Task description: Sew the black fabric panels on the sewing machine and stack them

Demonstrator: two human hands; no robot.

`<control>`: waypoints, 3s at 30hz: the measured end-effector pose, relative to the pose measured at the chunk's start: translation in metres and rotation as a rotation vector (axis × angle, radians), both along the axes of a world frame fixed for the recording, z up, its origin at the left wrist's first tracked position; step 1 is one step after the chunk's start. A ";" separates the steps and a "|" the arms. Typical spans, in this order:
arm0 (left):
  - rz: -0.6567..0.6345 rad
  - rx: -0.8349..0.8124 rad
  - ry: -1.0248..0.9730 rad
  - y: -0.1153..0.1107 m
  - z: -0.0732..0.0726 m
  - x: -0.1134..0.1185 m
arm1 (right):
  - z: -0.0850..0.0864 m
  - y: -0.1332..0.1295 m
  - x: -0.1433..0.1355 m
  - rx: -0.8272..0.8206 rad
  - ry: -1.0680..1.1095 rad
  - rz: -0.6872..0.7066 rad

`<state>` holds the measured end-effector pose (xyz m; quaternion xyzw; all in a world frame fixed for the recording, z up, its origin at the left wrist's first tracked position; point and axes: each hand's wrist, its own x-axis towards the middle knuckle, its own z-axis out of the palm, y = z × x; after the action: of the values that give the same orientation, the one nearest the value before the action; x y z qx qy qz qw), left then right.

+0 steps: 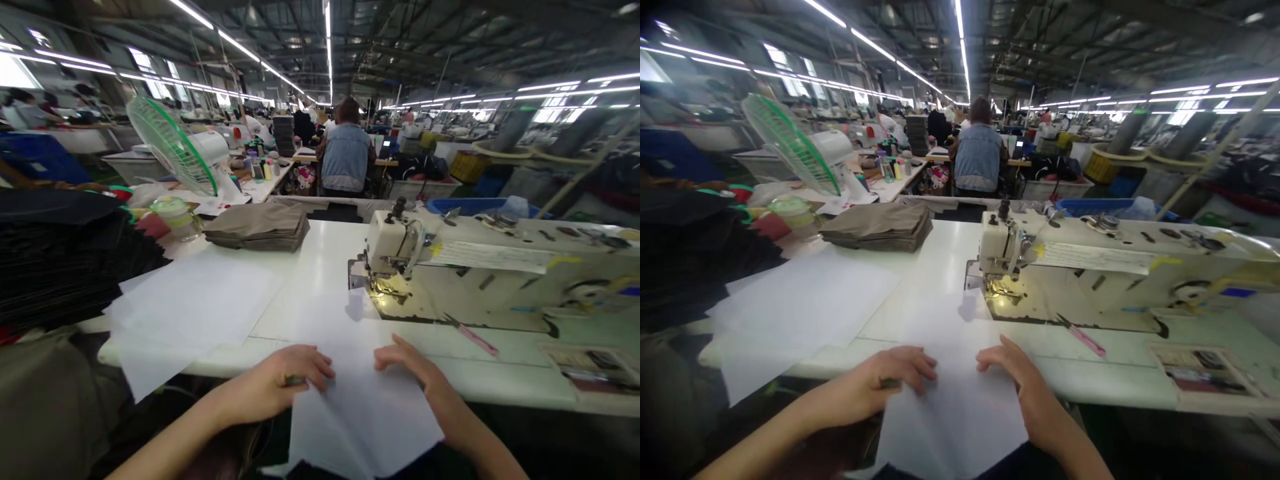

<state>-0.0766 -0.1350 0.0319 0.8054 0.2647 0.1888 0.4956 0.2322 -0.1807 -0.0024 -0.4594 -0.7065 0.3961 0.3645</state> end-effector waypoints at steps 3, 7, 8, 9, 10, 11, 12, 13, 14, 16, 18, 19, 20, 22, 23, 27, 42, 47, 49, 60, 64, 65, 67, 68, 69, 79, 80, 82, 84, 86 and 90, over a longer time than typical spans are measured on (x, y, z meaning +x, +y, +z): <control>0.123 -0.014 0.037 -0.003 -0.002 -0.001 | 0.004 -0.003 0.001 -0.070 -0.035 -0.041; 0.441 0.099 0.054 0.003 -0.009 0.002 | 0.009 0.010 -0.002 -0.103 -0.065 -0.248; 0.521 0.141 0.076 0.006 -0.012 0.004 | 0.009 0.017 -0.005 -0.089 -0.064 -0.290; 0.594 0.181 0.116 0.010 -0.015 0.007 | 0.009 0.025 -0.008 -0.079 -0.064 -0.327; 0.654 0.219 0.173 0.014 -0.018 0.010 | 0.008 0.034 -0.013 -0.076 -0.072 -0.363; 0.700 0.258 0.239 0.018 -0.020 0.013 | 0.006 0.042 -0.018 -0.079 -0.091 -0.395; 0.730 0.293 0.310 0.021 -0.022 0.017 | 0.003 0.049 -0.024 -0.097 -0.116 -0.422; 0.747 0.317 0.383 0.024 -0.023 0.020 | -0.001 0.055 -0.029 -0.114 -0.141 -0.457; 0.755 0.331 0.453 0.026 -0.023 0.023 | -0.006 0.058 -0.034 -0.125 -0.168 -0.498; 0.743 0.325 0.582 0.028 -0.021 0.027 | -0.015 0.059 -0.041 -0.125 -0.230 -0.572; 0.728 0.301 0.694 0.029 -0.019 0.031 | -0.022 0.052 -0.044 -0.093 -0.287 -0.617; 0.724 0.292 0.742 0.029 -0.018 0.032 | -0.025 0.048 -0.043 -0.067 -0.306 -0.630; 0.721 0.285 0.783 0.030 -0.017 0.033 | -0.026 0.045 -0.042 -0.036 -0.315 -0.639; 0.715 0.276 0.840 0.031 -0.017 0.034 | -0.028 0.040 -0.039 0.034 -0.299 -0.623; 0.711 0.272 0.857 0.032 -0.017 0.034 | -0.028 0.040 -0.037 0.066 -0.281 -0.603; 0.714 0.261 0.885 0.033 -0.018 0.034 | -0.028 0.046 -0.032 0.125 -0.234 -0.527; 0.761 0.292 1.052 0.032 -0.013 0.050 | -0.027 0.058 -0.036 0.085 -0.374 -0.548; 0.870 0.520 0.857 0.031 -0.033 0.040 | -0.022 0.055 -0.038 0.168 -0.547 -0.559; 0.876 0.791 0.662 0.033 -0.040 0.035 | -0.020 0.055 -0.037 0.298 -0.634 -0.544; 0.419 0.894 0.431 0.029 -0.051 0.013 | -0.021 0.029 -0.007 0.489 -0.562 0.005; 0.686 0.814 0.400 0.023 -0.039 0.003 | -0.025 0.016 -0.004 0.497 -0.685 0.083; 0.777 0.836 0.377 0.019 -0.033 0.004 | -0.026 0.015 -0.004 0.496 -0.700 0.083; 0.850 0.886 0.279 0.007 -0.020 0.011 | -0.027 0.015 -0.005 0.499 -0.704 0.081; 0.782 0.896 0.221 0.000 -0.015 0.017 | -0.028 0.015 -0.005 0.501 -0.701 0.081; 0.644 0.888 0.186 -0.007 -0.013 0.024 | -0.029 0.016 -0.006 0.503 -0.699 0.079; 0.266 0.800 0.611 0.007 -0.050 0.031 | -0.033 0.012 -0.007 0.557 -0.687 0.054; 0.275 0.813 0.621 0.009 -0.050 0.027 | -0.034 0.010 -0.008 0.567 -0.692 0.045; 0.280 0.826 0.620 0.010 -0.049 0.023 | -0.035 0.006 -0.010 0.584 -0.689 0.021; 0.264 0.810 0.614 0.011 -0.044 0.022 | -0.036 0.003 -0.011 0.589 -0.683 0.002; 0.232 0.765 0.606 0.012 -0.037 0.022 | -0.035 0.001 -0.010 0.583 -0.684 -0.003; 0.195 0.627 0.550 0.018 -0.019 0.014 | -0.032 0.003 -0.002 0.555 -0.624 -0.010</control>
<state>-0.0623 -0.1166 0.0132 0.9087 0.3917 0.0843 0.1174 0.2300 -0.1781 -0.0345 -0.4451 -0.8608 0.0309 0.2449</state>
